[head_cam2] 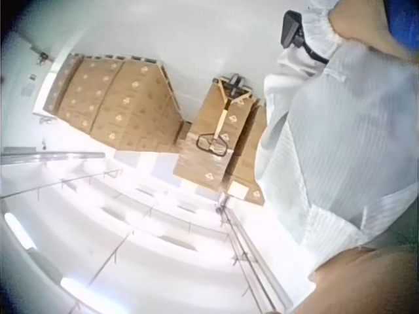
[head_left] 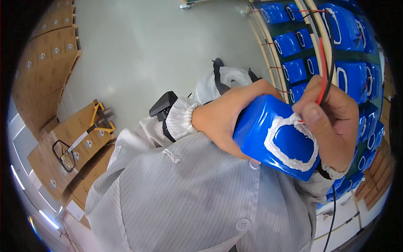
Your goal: Inspecting and assembling wiring on blue battery pack units in a factory setting.
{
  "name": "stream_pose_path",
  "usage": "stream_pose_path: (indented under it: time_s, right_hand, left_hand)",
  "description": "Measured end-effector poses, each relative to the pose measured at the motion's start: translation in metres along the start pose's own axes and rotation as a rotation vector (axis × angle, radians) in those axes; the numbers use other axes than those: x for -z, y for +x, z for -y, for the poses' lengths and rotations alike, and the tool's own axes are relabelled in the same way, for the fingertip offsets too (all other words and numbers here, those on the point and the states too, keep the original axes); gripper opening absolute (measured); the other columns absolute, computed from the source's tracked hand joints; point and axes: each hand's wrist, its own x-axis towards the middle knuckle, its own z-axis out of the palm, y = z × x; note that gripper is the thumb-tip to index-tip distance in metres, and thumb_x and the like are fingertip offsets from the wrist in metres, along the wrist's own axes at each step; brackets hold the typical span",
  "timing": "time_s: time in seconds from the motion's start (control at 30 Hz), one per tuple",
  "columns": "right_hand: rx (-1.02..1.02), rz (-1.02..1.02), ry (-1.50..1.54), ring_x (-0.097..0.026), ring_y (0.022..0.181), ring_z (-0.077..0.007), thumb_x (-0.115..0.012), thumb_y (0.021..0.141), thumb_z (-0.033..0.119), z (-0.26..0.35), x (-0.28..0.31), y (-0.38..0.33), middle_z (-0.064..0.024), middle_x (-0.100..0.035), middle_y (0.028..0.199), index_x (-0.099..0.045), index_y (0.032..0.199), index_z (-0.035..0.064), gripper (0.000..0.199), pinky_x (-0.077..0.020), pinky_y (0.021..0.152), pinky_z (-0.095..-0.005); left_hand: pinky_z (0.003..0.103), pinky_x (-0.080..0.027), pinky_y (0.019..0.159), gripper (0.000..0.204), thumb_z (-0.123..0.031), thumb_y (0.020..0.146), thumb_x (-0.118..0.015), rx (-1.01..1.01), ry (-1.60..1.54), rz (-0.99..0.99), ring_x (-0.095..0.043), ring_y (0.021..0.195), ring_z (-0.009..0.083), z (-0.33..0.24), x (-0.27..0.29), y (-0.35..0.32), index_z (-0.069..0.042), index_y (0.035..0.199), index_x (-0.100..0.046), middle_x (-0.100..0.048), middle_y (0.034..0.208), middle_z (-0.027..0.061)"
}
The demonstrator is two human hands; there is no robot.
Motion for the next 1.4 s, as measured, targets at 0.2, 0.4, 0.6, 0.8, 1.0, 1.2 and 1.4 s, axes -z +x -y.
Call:
stream_pose_path:
  time_s: [0.2,0.4,0.6,0.8,1.0,1.2,1.4]
  right_hand:
    - [-0.117,-0.089,0.083,-0.043,0.069,-0.0095,-0.055,0.105,0.033,-0.006,0.006,-0.006,-0.0037,-0.052,0.079,-0.059,0.087,0.0033,0.035,-0.0338,0.065,-0.0253]
    - [0.005,-0.186,0.087,-0.051,0.067,-0.0060,-0.064,0.101,0.029,-0.018,0.007,-0.001,-0.0025,-0.063,0.079,-0.065,0.093,0.0024,0.028,-0.0404,0.062,-0.0210]
    - [-0.047,-0.074,0.084,-0.050,0.062,-0.0050,-0.063,0.099,0.035,-0.010,0.002,0.021,-0.0021,-0.059,0.076,-0.061,0.087,0.0031,0.034,-0.0373,0.055,-0.0207]
    - [-0.030,0.293,0.300,-0.056,0.063,-0.0062,-0.070,0.094,0.033,-0.031,-0.010,0.053,-0.0030,-0.065,0.074,-0.065,0.084,0.0039,0.032,-0.0440,0.059,-0.0211]
    - [0.000,0.268,0.282,-0.058,0.061,-0.0040,-0.072,0.094,0.026,-0.037,-0.022,0.061,-0.0016,-0.066,0.071,-0.065,0.079,0.0066,0.026,-0.0445,0.057,-0.0201]
    - [0.059,0.264,0.225,-0.055,0.051,-0.0019,-0.073,0.093,0.022,-0.034,-0.032,0.075,0.0017,-0.062,0.063,-0.062,0.074,0.0078,0.027,-0.0399,0.047,-0.0179]
    - [-0.021,0.215,0.239,-0.052,0.055,-0.0015,-0.072,0.095,0.028,-0.045,-0.037,0.092,0.0024,-0.059,0.064,-0.065,0.075,0.0055,0.031,-0.0393,0.050,-0.0187]
  left_hand:
    - [0.041,-0.051,0.093,0.099,-0.044,0.062,-0.095,0.002,-0.027,0.006,-0.064,0.111,0.0295,0.002,0.000,0.005,0.003,0.134,-0.047,-0.059,0.125,0.0189]
    - [0.037,-0.053,0.089,0.104,-0.043,0.053,-0.098,-0.015,0.019,0.000,-0.066,0.107,0.0275,0.011,0.003,0.007,0.000,0.132,-0.045,-0.060,0.122,0.0154]
    - [0.037,-0.051,0.094,0.102,-0.038,0.057,-0.099,0.162,-0.212,0.247,-0.062,0.112,0.0232,0.037,0.010,0.005,-0.001,0.134,-0.044,-0.057,0.124,0.0114]
    - [0.038,-0.050,0.096,0.102,-0.040,0.057,-0.099,-0.004,-0.261,0.240,-0.061,0.114,0.0231,0.050,0.007,0.004,-0.003,0.136,-0.045,-0.058,0.126,0.0109]
    - [0.039,-0.049,0.099,0.102,-0.041,0.057,-0.099,-0.115,-0.258,0.192,-0.060,0.116,0.0231,0.056,0.009,-0.002,-0.004,0.137,-0.047,-0.059,0.127,0.0103]
    - [0.040,-0.049,0.100,0.098,-0.041,0.058,-0.099,-0.173,-0.280,0.274,-0.061,0.116,0.0238,0.068,0.021,-0.003,-0.005,0.136,-0.051,-0.062,0.126,0.0104]
    - [0.042,-0.048,0.104,0.096,-0.027,0.060,-0.100,0.002,-0.675,0.139,-0.060,0.122,0.0262,0.068,0.011,-0.015,-0.002,0.140,-0.052,-0.064,0.131,0.0123]
